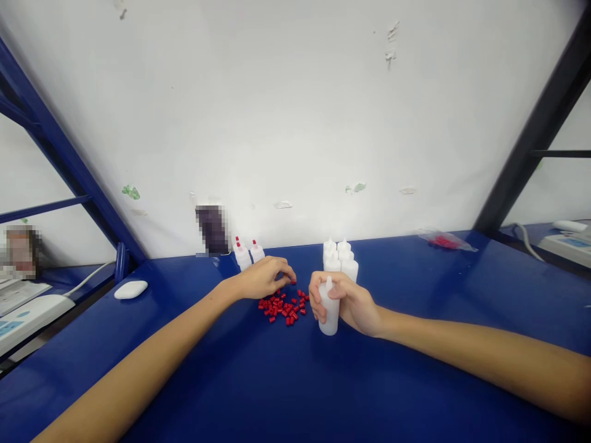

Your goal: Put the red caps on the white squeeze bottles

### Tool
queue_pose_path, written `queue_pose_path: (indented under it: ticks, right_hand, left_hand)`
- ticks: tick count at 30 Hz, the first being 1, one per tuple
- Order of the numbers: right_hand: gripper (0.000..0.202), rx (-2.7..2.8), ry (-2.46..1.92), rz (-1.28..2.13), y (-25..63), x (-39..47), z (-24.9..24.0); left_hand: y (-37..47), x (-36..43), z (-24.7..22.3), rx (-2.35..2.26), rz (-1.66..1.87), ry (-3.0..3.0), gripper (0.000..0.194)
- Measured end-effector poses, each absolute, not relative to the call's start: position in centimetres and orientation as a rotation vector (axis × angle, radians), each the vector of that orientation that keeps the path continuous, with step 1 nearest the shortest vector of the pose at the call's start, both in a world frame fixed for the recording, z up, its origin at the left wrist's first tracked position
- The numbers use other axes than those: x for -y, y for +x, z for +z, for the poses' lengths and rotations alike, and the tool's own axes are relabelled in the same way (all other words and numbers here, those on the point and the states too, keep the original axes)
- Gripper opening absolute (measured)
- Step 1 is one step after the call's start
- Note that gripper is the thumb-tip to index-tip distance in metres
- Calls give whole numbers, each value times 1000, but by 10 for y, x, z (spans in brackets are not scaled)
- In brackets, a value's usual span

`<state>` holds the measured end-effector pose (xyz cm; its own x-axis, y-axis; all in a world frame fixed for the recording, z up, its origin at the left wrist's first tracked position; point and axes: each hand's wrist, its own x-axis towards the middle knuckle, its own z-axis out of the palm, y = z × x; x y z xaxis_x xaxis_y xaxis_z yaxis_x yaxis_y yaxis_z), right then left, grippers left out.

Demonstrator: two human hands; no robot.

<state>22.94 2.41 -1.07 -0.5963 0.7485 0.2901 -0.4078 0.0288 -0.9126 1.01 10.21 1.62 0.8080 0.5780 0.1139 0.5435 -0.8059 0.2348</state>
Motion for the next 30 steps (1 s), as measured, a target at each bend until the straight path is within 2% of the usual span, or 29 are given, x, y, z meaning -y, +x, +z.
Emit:
queue_pose_path:
  ticks: [7, 11, 17, 21, 26, 30]
  right_hand:
    - [13, 1459, -334, 1706, 228, -24, -12]
    - [14, 1466, -345, 1707, 228, -25, -14]
    - [41, 1553, -474, 1567, 223, -25, -15]
    - [40, 1573, -550, 1484, 223, -19, -17]
    - [36, 1495, -521, 1433, 226, -10, -20]
    - [38, 1387, -374, 1526, 226, -8, -18]
  left_hand:
    - [13, -101, 12, -1021, 300, 2839, 32]
    - [14, -100, 6, -1041, 258, 2863, 30]
    - [13, -100, 3, -1007, 240, 2879, 28]
    - [14, -98, 4, -990, 245, 2877, 33]
    - [14, -97, 5, -933, 221, 2867, 24]
    - [16, -98, 1, -938, 254, 2847, 19]
